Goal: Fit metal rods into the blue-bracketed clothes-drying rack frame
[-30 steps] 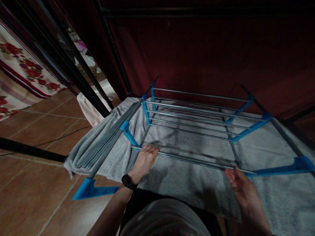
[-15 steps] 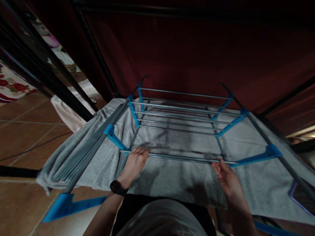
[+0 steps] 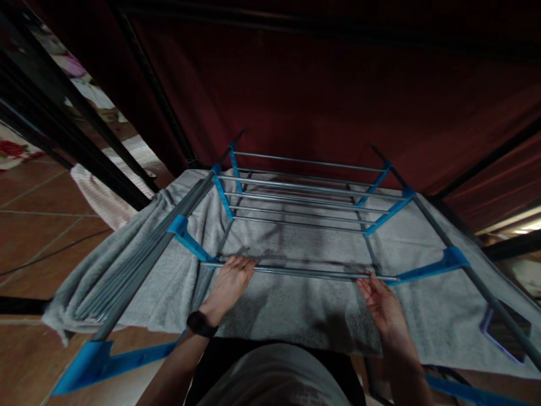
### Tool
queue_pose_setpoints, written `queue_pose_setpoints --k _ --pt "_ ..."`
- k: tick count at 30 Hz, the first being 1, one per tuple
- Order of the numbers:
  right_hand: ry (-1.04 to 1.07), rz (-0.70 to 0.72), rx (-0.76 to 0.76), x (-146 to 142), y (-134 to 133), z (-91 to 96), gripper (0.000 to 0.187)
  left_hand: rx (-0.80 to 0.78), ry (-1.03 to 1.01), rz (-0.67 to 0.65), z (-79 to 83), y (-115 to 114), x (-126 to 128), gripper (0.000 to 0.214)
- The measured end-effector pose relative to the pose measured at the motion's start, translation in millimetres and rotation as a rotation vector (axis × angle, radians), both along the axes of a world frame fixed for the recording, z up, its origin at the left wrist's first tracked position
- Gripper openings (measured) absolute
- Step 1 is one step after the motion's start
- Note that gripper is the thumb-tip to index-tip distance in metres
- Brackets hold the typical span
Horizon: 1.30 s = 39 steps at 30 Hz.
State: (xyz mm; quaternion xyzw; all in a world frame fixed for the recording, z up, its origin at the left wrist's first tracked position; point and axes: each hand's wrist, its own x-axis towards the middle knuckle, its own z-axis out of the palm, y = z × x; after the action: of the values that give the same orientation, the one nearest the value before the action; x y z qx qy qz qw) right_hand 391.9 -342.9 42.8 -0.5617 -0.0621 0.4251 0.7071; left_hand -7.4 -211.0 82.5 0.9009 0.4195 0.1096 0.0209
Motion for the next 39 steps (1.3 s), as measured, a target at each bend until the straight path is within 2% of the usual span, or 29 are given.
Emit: queue_pose_setpoints --k 5,10,16,19,23,26,30,34,37,39 --pt "0.027 0.062 0.0 -8 -2 -6.8 0.035 -0.04 0.056 0.017 -2.2 -5 3 0.029" --pt "0.021 0.201 -0.039 -26 -13 -22.5 0.042 -0.056 0.059 0.021 -15.6 -10 3 0.027" --pt "-0.056 0.231 -0.119 -44 -25 -41.5 0.052 -0.063 0.008 0.019 -23.3 -10 3 0.029" --pt "-0.283 0.21 -0.143 -54 -30 -56.5 0.047 -0.082 0.013 0.026 -24.9 -11 3 0.03" --pt "-0.832 0.2 -0.088 -73 -45 -75.0 0.033 -0.061 0.002 0.031 -35.0 -14 3 0.035" --pt "-1.205 0.282 -0.041 -89 -63 -77.4 0.026 -0.043 -0.012 0.031 -44.0 -17 2 0.038" --pt "-1.582 0.436 -0.101 -100 -82 -70.9 0.036 -0.021 -0.027 0.035 -52.8 -21 1 0.041" --pt "-1.783 0.478 -0.155 -98 -83 -67.8 0.038 0.077 -0.06 0.021 -67.0 -36 -7 0.049" --pt "-1.811 0.446 -0.16 -98 -79 -68.3 0.039 0.128 -0.049 -0.009 -82.4 -54 -17 0.053" --pt "-1.821 0.436 -0.159 -98 -78 -68.6 0.041 0.1 -0.02 -0.045 -90.2 -63 -22 0.049"
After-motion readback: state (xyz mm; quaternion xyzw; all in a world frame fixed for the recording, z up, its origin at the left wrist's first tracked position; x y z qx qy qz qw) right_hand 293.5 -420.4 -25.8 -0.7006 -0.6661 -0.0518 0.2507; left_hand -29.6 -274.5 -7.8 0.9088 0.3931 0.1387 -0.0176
